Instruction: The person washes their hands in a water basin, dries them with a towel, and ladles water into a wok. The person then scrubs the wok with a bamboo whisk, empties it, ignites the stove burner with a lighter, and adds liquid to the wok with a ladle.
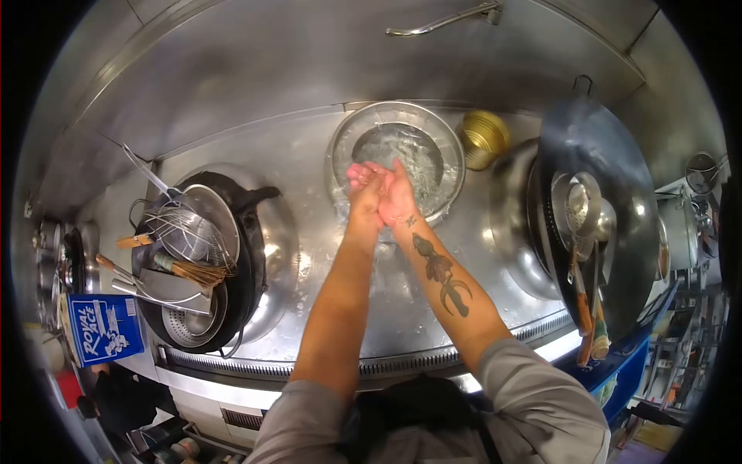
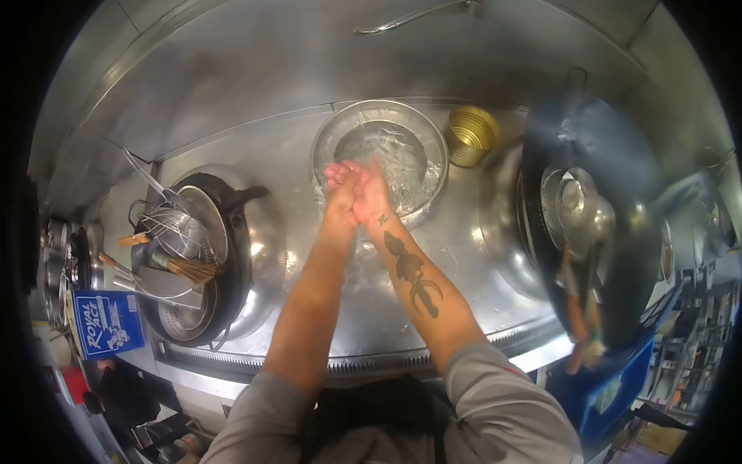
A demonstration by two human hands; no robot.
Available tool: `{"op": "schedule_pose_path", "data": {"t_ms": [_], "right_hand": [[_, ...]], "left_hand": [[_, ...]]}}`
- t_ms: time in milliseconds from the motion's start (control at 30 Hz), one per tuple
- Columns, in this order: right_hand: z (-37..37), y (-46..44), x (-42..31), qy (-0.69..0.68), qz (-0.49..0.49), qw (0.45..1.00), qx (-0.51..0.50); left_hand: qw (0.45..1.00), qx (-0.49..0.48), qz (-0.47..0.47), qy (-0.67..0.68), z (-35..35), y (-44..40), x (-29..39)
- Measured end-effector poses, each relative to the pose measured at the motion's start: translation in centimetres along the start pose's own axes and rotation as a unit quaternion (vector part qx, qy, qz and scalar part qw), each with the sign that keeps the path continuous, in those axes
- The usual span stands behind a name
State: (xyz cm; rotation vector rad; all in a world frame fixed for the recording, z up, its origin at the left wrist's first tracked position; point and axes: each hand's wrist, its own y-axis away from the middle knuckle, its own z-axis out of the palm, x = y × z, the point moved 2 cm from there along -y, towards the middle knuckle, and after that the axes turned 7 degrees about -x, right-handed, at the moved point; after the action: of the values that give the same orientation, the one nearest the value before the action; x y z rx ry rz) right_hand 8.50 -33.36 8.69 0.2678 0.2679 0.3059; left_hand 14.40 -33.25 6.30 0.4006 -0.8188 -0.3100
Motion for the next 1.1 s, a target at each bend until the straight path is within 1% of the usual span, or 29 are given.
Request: {"op": "schedule_pose_path", "data": {"t_ms": [33, 67, 100, 133, 167, 200, 233, 300, 333, 367, 400, 433, 467, 500, 533, 567, 600, 633, 667, 700, 733, 767, 800, 867, 933, 967, 1000, 1067, 1100], "right_hand": [[0.0, -0.3, 0.5, 0.060, -0.003, 0.998, 0.008], [-0.8, -0.8, 1.2, 0.118, -0.006, 0.993, 0.018], [-1.3, -1.0, 1.2, 0.177, -0.010, 0.984, 0.028], [-1.3, -0.9, 0.4, 0.332, -0.051, 0.942, 0.005], [-1.3, -0.6, -0.4, 0.478, -0.089, 0.874, -0.017], [-1.3, -0.1, -1.2, 0.609, -0.123, 0.783, -0.038], [-1.3, 0.4, -1.9, 0.724, -0.151, 0.670, -0.058], [-2.6, -0.5, -4.7, 0.856, -0.117, 0.503, -0.031], [-3.3, -1.2, -6.3, 0.906, -0.099, 0.412, -0.016], [-4.2, -1.9, -7.0, 0.946, -0.078, 0.316, -0.001], [-5.5, -2.3, -7.0, 0.953, -0.063, 0.293, 0.042], [-6.6, -3.1, -6.8, 0.945, -0.002, 0.325, 0.038], [-6.5, -3.9, -6.0, 0.932, 0.058, 0.357, 0.033], [-6.5, -4.7, -5.0, 0.914, 0.118, 0.387, 0.026], [-6.3, -5.5, -4.4, 0.793, 0.124, 0.594, 0.051], [-6.7, -6.5, -3.8, 0.628, 0.120, 0.766, 0.072], [-7.0, -7.4, -3.0, 0.426, 0.106, 0.894, 0.091], [-7.1, -9.0, -0.6, 0.291, 0.129, 0.948, -0.018], [-7.9, -10.3, 2.1, 0.149, 0.136, 0.972, -0.123], [-6.5, -9.9, 3.1, 0.166, 0.110, 0.972, -0.128], [-3.9, -8.4, 4.2, 0.285, 0.071, 0.953, -0.079], [-1.3, -6.4, 4.8, 0.398, 0.039, 0.916, -0.028], [1.2, -3.9, 5.0, 0.509, 0.015, 0.861, 0.021], [4.9, 0.0, 5.4, 0.660, -0.044, 0.749, 0.045], [6.6, 4.1, 5.5, 0.752, -0.142, 0.643, 0.015], [7.1, 6.1, 5.1, 0.789, -0.204, 0.580, -0.007], [4.3, 9.8, 4.3, 0.803, -0.202, 0.559, -0.037], [3.4, 14.4, 4.6, 0.818, -0.191, 0.533, -0.100], [1.6, 16.4, 3.8, 0.845, -0.123, 0.512, -0.095]], "left_hand": [[0.999, 0.042, 0.002, 0.000, -0.4, -0.9, 0.6], [0.997, 0.046, -0.066, 0.019, -2.4, -4.0, -0.4], [0.998, 0.056, -0.022, -0.033, -3.8, -4.9, -0.4], [0.994, 0.063, 0.022, -0.085, -4.7, -5.7, -0.2], [0.986, 0.071, 0.067, -0.138, -4.4, -5.7, 0.3], [0.940, 0.119, 0.118, -0.297, -4.0, -5.7, 0.6], [0.894, 0.074, 0.148, -0.417, -3.4, -5.5, 0.6], [0.748, -0.023, 0.206, -0.630, -2.5, -4.9, 0.4], [0.580, -0.050, 0.144, -0.800, -2.1, -5.1, -0.4], [0.527, -0.077, 0.100, -0.841, -1.2, -4.3, -0.4], [0.470, -0.104, 0.056, -0.875, -0.2, -3.0, -0.1], [0.409, -0.130, 0.011, -0.903, 0.9, -1.8, 0.4], [0.450, -0.194, -0.029, -0.871, 0.9, -1.8, 1.0], [0.543, -0.175, -0.032, -0.821, 0.7, -1.4, 1.6], [0.631, -0.152, -0.031, -0.760, 0.6, -0.9, 2.3], [0.712, -0.130, -0.030, -0.689, 0.4, -0.4, 3.0], [0.611, -0.163, 0.143, -0.761, -0.6, -0.1, 3.2], [0.485, -0.196, 0.313, -0.793, -2.0, 0.6, 2.9], [0.489, -0.193, 0.383, -0.759, -1.4, 3.2, 4.3], [0.497, -0.200, 0.451, -0.714, -0.5, 5.7, 5.9], [0.455, -0.162, 0.455, -0.749, -1.5, 5.7, 6.8], [0.389, -0.110, 0.425, -0.810, -2.1, 4.9, 7.6], [0.438, -0.134, 0.467, -0.756, -3.2, 5.0, 8.9], [0.563, -0.201, 0.423, -0.681, -4.5, 4.7, 9.1], [0.652, -0.266, 0.296, -0.645, -6.0, 5.1, 8.1], [0.666, -0.294, 0.204, -0.654, -7.3, 5.4, 7.5], [0.673, -0.311, 0.124, -0.660, -8.5, 6.2, 4.3], [0.657, -0.329, -0.054, -0.676, -10.3, 6.4, 4.3], [0.604, -0.327, -0.114, -0.718, -8.5, 8.2, 3.3]]}}
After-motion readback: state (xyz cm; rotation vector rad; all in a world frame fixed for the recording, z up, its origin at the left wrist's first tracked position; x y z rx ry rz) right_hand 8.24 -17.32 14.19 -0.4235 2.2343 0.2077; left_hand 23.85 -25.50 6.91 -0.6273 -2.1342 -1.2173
